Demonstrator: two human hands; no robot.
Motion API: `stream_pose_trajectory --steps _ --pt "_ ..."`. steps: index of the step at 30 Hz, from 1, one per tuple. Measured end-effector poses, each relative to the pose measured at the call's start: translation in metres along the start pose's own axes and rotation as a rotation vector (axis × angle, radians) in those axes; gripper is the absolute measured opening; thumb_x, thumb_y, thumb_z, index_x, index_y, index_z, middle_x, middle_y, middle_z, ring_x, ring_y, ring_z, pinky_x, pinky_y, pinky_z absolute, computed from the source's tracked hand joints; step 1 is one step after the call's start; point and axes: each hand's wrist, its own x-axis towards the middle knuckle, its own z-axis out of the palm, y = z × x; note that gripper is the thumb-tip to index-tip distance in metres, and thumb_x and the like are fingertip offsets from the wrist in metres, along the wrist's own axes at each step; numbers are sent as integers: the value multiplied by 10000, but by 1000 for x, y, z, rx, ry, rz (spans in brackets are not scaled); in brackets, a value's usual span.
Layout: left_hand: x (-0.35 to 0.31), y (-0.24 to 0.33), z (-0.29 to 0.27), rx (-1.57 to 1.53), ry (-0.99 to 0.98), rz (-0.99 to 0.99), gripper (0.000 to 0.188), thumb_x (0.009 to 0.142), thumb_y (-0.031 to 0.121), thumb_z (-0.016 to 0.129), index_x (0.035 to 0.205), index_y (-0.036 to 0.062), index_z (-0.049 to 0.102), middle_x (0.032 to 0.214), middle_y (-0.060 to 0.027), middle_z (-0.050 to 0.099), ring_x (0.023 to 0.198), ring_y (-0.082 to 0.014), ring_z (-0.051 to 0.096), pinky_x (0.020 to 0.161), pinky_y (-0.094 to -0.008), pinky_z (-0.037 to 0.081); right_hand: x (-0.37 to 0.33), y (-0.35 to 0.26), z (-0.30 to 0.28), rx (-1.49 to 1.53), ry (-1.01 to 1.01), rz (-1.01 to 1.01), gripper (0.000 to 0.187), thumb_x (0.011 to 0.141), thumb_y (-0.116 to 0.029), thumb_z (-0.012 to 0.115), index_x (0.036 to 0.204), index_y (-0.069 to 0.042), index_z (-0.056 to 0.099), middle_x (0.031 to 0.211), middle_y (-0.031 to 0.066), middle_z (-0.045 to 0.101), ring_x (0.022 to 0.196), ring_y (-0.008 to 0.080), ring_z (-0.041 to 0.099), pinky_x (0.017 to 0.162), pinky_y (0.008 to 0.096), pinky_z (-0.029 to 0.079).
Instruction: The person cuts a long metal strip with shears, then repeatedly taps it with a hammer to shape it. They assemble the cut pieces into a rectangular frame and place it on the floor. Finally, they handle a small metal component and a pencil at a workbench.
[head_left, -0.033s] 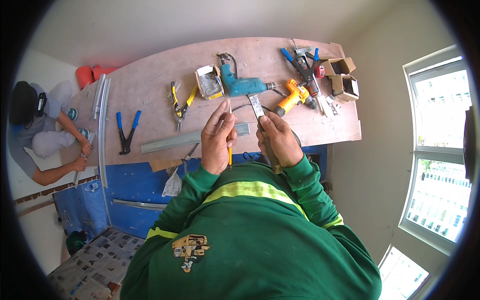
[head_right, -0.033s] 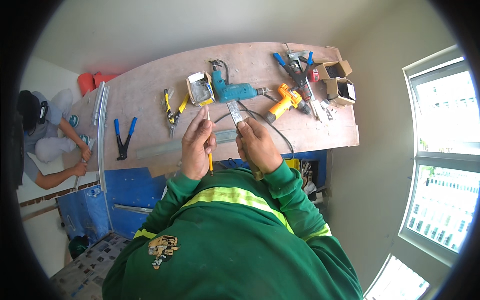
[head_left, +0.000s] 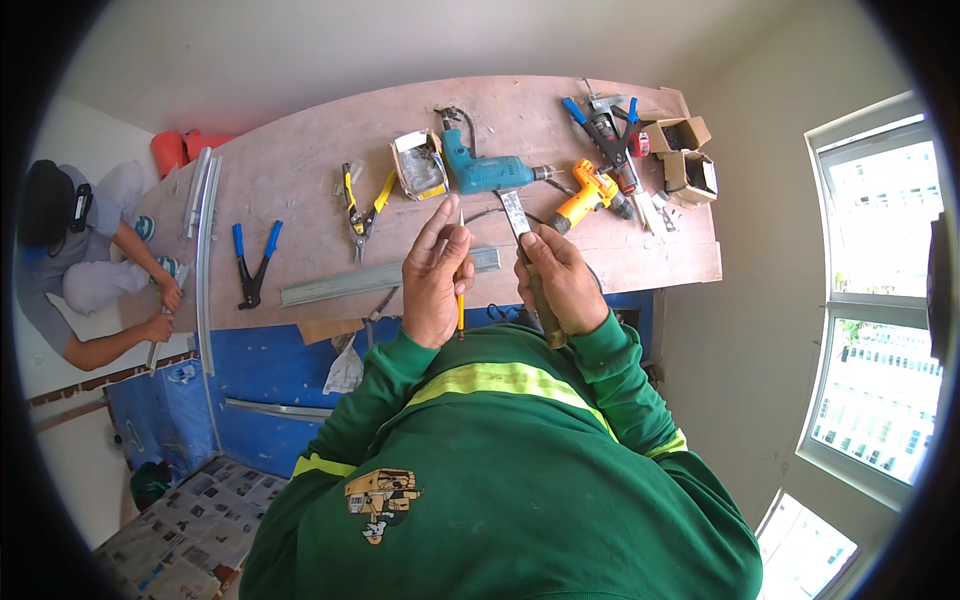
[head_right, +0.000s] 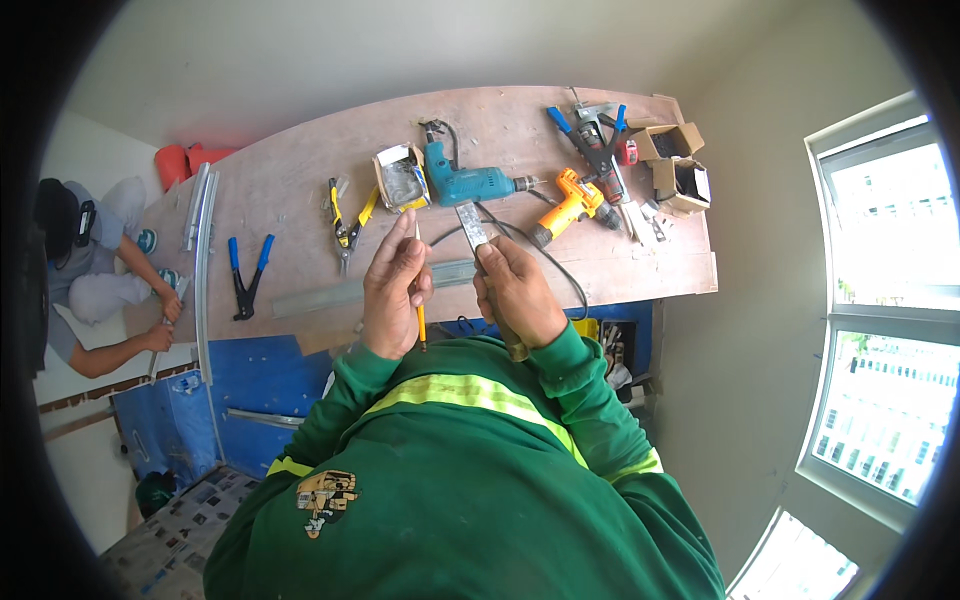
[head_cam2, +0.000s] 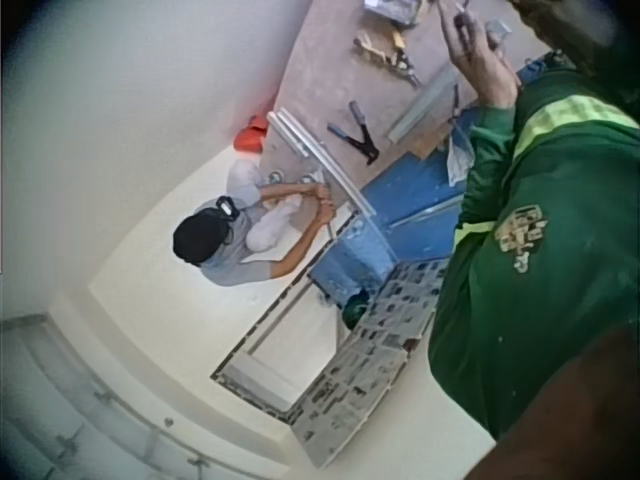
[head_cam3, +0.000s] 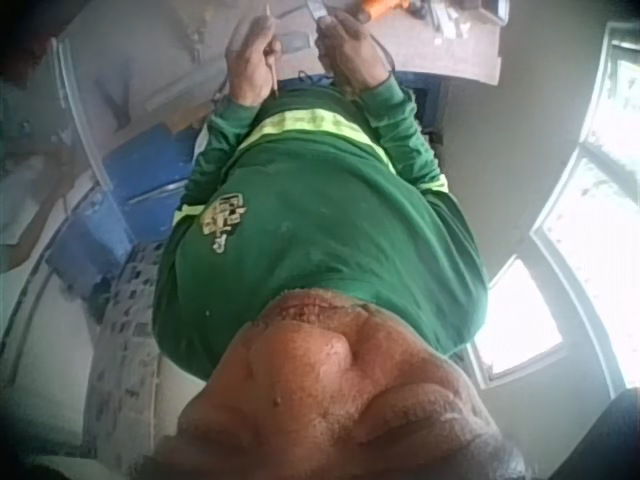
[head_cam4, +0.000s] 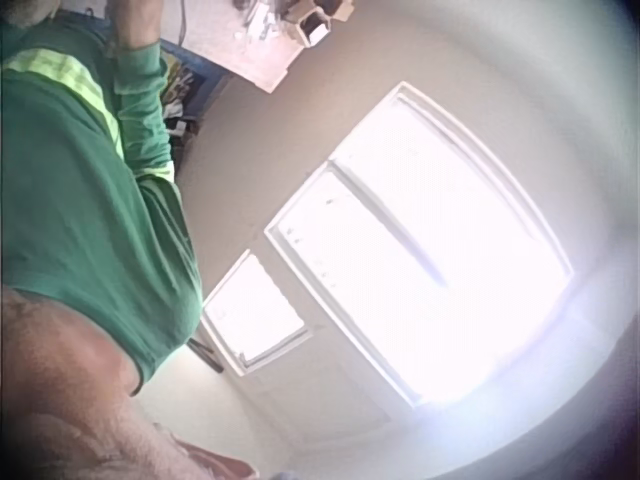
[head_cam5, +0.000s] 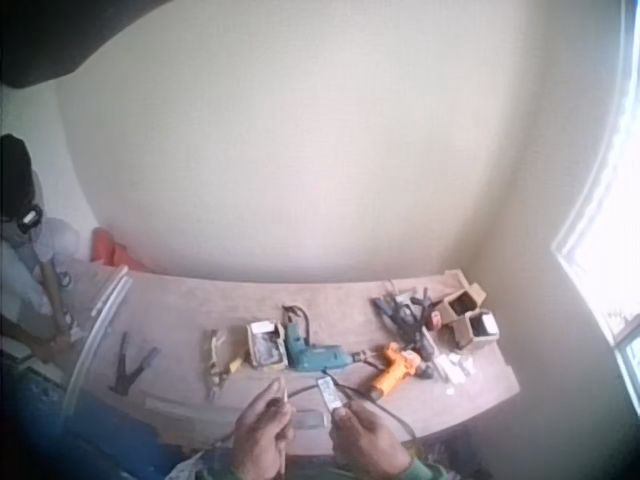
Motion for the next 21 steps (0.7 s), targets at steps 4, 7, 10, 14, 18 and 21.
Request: stream_pose_trajectory --steps 4,7,10,14,18,21 --pt "10 4 -9 -48 -58 -12 434 1062 164 650 1479 77 569 1053 8 591 717 -45 493 547 -192 350 1 -5 6 19 36 -48 271 1125 -335 514 1028 -85 554 781 8 578 601 96 559 505 244 472" --pt "14 7 -12 -57 -85 -24 388 1067 178 647 1442 100 582 965 34 575 695 -32 489 527 -187 352 2 -5 9 30 74 -19 273 1124 -340 518 1020 -90 551 780 8 578 599 97 559 510 246 474" --pt "17 11 -14 -59 -120 -34 344 1073 183 638 1409 121 594 941 46 572 685 -25 489 517 -185 351 0 -2 13 19 94 -34 273 1123 -335 505 1094 -70 567 780 -1 562 595 87 537 516 242 462" --pt "21 16 -17 -93 -183 -63 369 1069 147 628 1435 130 581 1004 29 567 720 -28 477 545 -180 341 -2 1 18 34 131 -45 267 1122 -335 513 1065 -77 559 776 3 564 595 92 545 518 244 467" --pt "29 20 -23 -85 -183 -50 370 1062 166 655 1419 117 569 990 33 580 698 -33 497 542 -187 363 -2 4 19 98 182 -61 262 1117 -332 528 1015 -92 550 773 11 574 579 106 560 513 250 474" --pt "42 26 -43 -71 -130 14 437 1036 144 693 1442 91 539 1010 7 580 701 -47 506 563 -196 387 -3 10 14 101 271 -68 251 1108 -326 542 999 -100 553 761 6 561 562 106 550 494 253 469"
